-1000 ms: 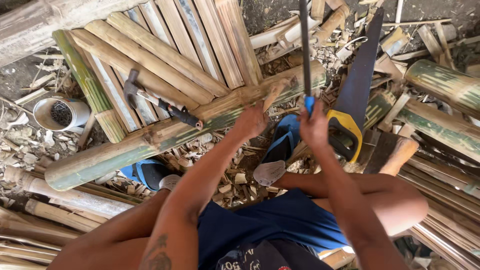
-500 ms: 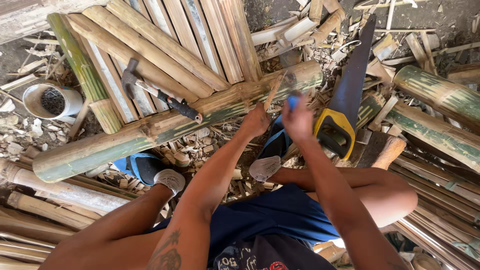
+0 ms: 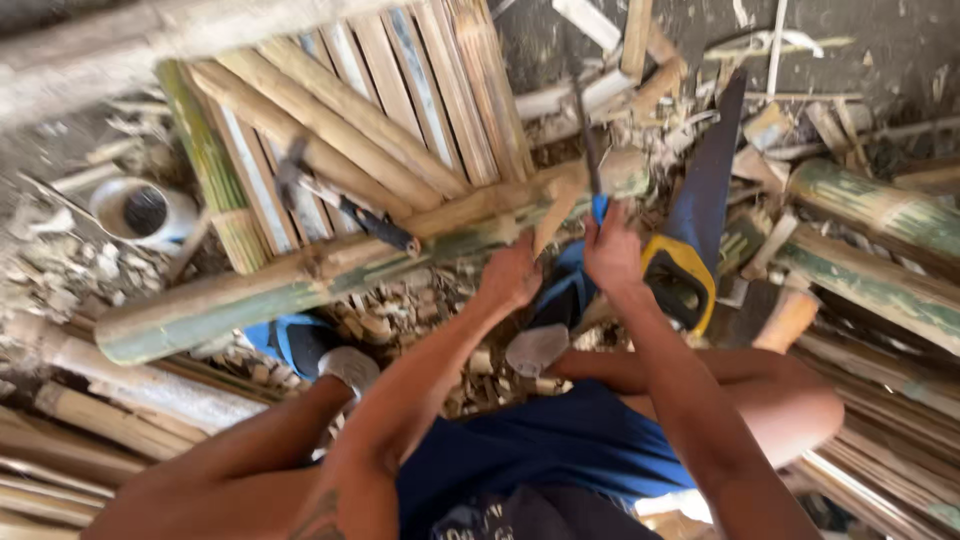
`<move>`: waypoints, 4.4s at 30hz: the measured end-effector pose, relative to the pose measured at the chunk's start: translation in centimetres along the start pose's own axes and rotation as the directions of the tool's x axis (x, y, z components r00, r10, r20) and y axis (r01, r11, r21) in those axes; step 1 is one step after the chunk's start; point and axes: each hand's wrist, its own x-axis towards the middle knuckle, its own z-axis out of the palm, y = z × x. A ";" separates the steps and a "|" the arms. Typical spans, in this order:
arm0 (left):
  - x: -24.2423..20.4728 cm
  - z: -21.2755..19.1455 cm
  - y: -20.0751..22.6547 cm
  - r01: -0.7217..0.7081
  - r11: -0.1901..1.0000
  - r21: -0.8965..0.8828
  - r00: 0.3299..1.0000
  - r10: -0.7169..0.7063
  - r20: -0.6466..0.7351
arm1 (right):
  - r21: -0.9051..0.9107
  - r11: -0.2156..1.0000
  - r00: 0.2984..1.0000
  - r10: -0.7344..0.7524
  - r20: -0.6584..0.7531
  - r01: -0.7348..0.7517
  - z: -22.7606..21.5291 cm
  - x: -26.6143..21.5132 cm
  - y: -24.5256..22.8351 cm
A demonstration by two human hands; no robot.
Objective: The person assembles a bamboo structure by placing bamboo strips into a frame, hammering nails to secure them, and using a knife to trim excess material. The person works methodically, adjusting the strips and securing them with a hammer.
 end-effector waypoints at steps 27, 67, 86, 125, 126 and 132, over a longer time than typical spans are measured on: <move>-1.1 0.2 -0.7 -0.249 0.955 0.162 0.915 0.287 -0.285 | -0.015 0.989 0.979 0.150 0.141 -0.149 5.1 -3.3 2.4; 17.6 -16.2 -14.0 -0.268 0.561 0.783 0.957 0.251 0.147 | 0.444 0.798 0.906 0.292 0.306 -0.407 3.9 -5.5 -4.8; 17.8 -15.7 -14.4 -0.190 0.632 0.752 0.972 0.227 0.055 | 0.120 0.986 0.853 0.033 0.520 -0.111 -4.3 -10.0 -7.0; 11.7 -5.4 6.1 -0.395 0.136 0.909 0.879 -0.230 0.417 | 0.334 0.941 0.992 0.094 -0.088 -0.060 0.5 -1.0 -1.1; 11.6 -5.2 6.1 -0.369 0.131 0.920 0.892 -0.230 0.391 | 0.192 0.976 0.993 0.093 0.067 -0.104 1.6 -0.5 -1.0; 11.6 -5.1 7.6 -0.428 0.021 0.903 0.872 -0.253 0.419 | 0.190 0.977 0.974 0.053 0.219 -0.096 0.5 0.1 0.1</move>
